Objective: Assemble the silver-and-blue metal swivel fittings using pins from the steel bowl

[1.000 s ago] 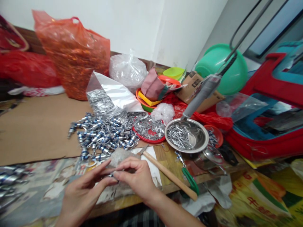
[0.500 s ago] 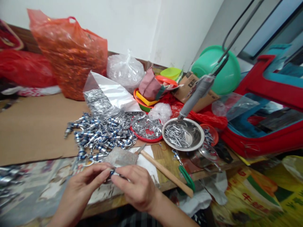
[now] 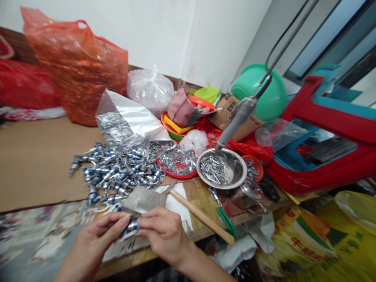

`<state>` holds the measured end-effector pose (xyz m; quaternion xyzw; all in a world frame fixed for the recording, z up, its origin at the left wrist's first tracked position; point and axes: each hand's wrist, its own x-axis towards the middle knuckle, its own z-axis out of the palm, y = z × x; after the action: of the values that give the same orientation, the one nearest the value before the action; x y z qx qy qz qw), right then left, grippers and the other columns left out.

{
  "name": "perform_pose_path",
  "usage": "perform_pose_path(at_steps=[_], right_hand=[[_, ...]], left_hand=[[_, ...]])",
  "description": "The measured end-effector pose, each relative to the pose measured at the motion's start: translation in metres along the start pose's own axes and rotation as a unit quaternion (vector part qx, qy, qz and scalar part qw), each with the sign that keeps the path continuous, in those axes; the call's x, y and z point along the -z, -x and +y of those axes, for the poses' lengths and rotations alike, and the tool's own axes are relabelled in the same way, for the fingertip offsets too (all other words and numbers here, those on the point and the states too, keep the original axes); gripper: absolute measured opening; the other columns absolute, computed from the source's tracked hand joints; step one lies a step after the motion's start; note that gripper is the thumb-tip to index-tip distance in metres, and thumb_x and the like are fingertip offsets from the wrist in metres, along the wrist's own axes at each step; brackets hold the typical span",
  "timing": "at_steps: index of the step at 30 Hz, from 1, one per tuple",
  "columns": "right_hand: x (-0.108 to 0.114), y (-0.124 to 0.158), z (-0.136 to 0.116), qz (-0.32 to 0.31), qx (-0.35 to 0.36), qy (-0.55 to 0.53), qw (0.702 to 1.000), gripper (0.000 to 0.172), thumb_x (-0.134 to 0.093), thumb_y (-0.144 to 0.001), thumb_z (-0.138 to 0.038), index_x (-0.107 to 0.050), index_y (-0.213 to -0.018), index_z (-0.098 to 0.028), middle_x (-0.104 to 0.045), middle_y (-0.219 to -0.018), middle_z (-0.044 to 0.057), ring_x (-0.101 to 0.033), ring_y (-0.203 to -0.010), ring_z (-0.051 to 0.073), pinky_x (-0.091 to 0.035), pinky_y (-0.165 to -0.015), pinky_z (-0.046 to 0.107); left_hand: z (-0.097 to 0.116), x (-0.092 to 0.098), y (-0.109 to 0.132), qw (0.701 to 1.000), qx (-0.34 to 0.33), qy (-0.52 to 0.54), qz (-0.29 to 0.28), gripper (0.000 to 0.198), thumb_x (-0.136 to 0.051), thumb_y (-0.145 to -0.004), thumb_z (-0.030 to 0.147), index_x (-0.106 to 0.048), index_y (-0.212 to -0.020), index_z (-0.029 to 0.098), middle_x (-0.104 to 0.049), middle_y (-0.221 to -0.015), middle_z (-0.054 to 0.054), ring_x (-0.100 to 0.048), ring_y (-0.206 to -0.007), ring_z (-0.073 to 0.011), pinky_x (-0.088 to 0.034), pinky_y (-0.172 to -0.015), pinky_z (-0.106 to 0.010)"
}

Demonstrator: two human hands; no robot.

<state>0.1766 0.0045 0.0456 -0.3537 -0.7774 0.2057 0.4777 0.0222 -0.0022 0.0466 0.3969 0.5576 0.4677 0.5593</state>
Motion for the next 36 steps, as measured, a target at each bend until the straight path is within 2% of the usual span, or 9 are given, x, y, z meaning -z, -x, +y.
perform_pose_path(at_steps=[4, 7, 11, 14, 17, 20, 22, 28, 36], right_hand=[[0.006, 0.003, 0.002, -0.031, 0.104, 0.064, 0.992, 0.029, -0.051, -0.076, -0.005, -0.065, -0.098, -0.019, -0.067, -0.091, 0.008, -0.063, -0.076, 0.014, -0.051, -0.065, 0.023], [0.009, 0.001, 0.002, -0.046, 0.107, 0.063, 0.991, 0.031, -0.051, -0.074, -0.003, -0.065, -0.097, -0.018, -0.067, -0.092, 0.009, -0.063, -0.080, 0.015, -0.051, -0.068, 0.024], [0.004, -0.001, 0.000, -0.025, 0.036, -0.001, 0.999, 0.019, -0.059, -0.074, -0.011, -0.068, -0.089, -0.018, -0.068, -0.085, 0.008, -0.064, -0.073, 0.013, -0.052, -0.064, 0.020], [0.000, 0.000, -0.003, -0.012, -0.049, -0.022, 0.998, 0.013, -0.065, -0.071, -0.018, -0.070, -0.083, -0.016, -0.068, -0.076, 0.007, -0.064, -0.067, 0.013, -0.052, -0.061, 0.020], [0.007, -0.008, 0.004, -0.079, -0.125, 0.004, 0.989, 0.010, -0.066, -0.070, -0.023, -0.071, -0.077, -0.017, -0.069, -0.071, 0.003, -0.063, -0.065, 0.012, -0.050, -0.060, 0.018], [0.028, -0.032, 0.033, -0.158, -0.174, 0.185, 0.954, 0.013, -0.057, -0.078, -0.027, -0.069, -0.080, -0.022, -0.069, -0.082, -0.001, -0.062, -0.077, 0.010, -0.048, -0.071, 0.016], [0.045, -0.053, 0.063, -0.133, -0.227, 0.349, 0.900, 0.025, -0.042, -0.088, -0.021, -0.064, -0.099, -0.021, -0.064, -0.103, 0.003, -0.057, -0.095, 0.013, -0.043, -0.084, 0.023], [0.054, -0.089, 0.136, -0.203, -0.280, 0.413, 0.843, 0.018, -0.051, -0.083, -0.023, -0.059, -0.098, -0.015, -0.060, -0.099, 0.008, -0.057, -0.091, 0.020, -0.045, -0.079, 0.038], [0.056, -0.089, 0.129, -0.147, -0.263, 0.351, 0.886, 0.018, -0.047, -0.082, -0.016, -0.062, -0.092, -0.014, -0.061, -0.098, 0.010, -0.055, -0.095, 0.019, -0.042, -0.081, 0.030]], left_hand=[[0.002, 0.007, -0.003, 0.998, -0.022, -0.037, -0.049, 0.017, -0.064, -0.064, 0.037, -0.067, -0.067, 0.020, -0.068, -0.065, 0.000, -0.059, -0.063, -0.0160, -0.044, -0.060, -0.022], [0.006, 0.013, -0.005, 0.992, -0.061, -0.064, -0.085, 0.015, -0.062, -0.067, 0.034, -0.068, -0.067, 0.021, -0.070, -0.073, -0.002, -0.060, -0.073, -0.0179, -0.045, -0.068, -0.023], [0.007, 0.012, -0.004, 0.995, -0.038, -0.025, -0.088, 0.018, -0.062, -0.068, 0.035, -0.068, -0.065, 0.019, -0.070, -0.071, -0.003, -0.061, -0.070, -0.0174, -0.046, -0.066, -0.023], [0.003, 0.004, 0.001, 0.996, 0.033, 0.072, -0.044, 0.026, -0.064, -0.064, 0.037, -0.066, -0.082, 0.018, -0.070, -0.072, -0.003, -0.063, -0.070, -0.0180, -0.049, -0.066, -0.025], [-0.003, -0.005, 0.003, 0.990, 0.054, 0.132, -0.010, 0.054, -0.073, -0.053, 0.032, -0.056, -0.103, 0.019, -0.070, -0.084, -0.004, -0.064, -0.080, -0.0208, -0.050, -0.072, -0.028], [-0.006, -0.010, 0.000, 0.991, 0.049, 0.124, 0.000, 0.064, -0.074, -0.051, 0.031, -0.048, -0.109, 0.019, -0.069, -0.079, -0.003, -0.065, -0.079, -0.0214, -0.051, -0.070, -0.028], [-0.007, -0.011, -0.004, 0.992, 0.042, 0.114, -0.008, 0.065, -0.073, -0.053, 0.032, -0.044, -0.111, 0.020, -0.068, -0.074, -0.002, -0.066, -0.075, -0.0215, -0.052, -0.070, -0.030], [-0.014, -0.009, -0.014, 0.992, 0.056, 0.096, -0.051, 0.069, -0.072, -0.054, 0.032, -0.036, -0.112, 0.020, -0.065, -0.072, -0.002, -0.066, -0.073, -0.0234, -0.051, -0.071, -0.037], [-0.019, -0.008, -0.016, 0.989, 0.048, 0.137, -0.023, 0.074, -0.074, -0.051, 0.029, -0.035, -0.113, 0.021, -0.063, -0.065, 0.001, -0.066, -0.065, -0.0209, -0.051, -0.065, -0.035]])
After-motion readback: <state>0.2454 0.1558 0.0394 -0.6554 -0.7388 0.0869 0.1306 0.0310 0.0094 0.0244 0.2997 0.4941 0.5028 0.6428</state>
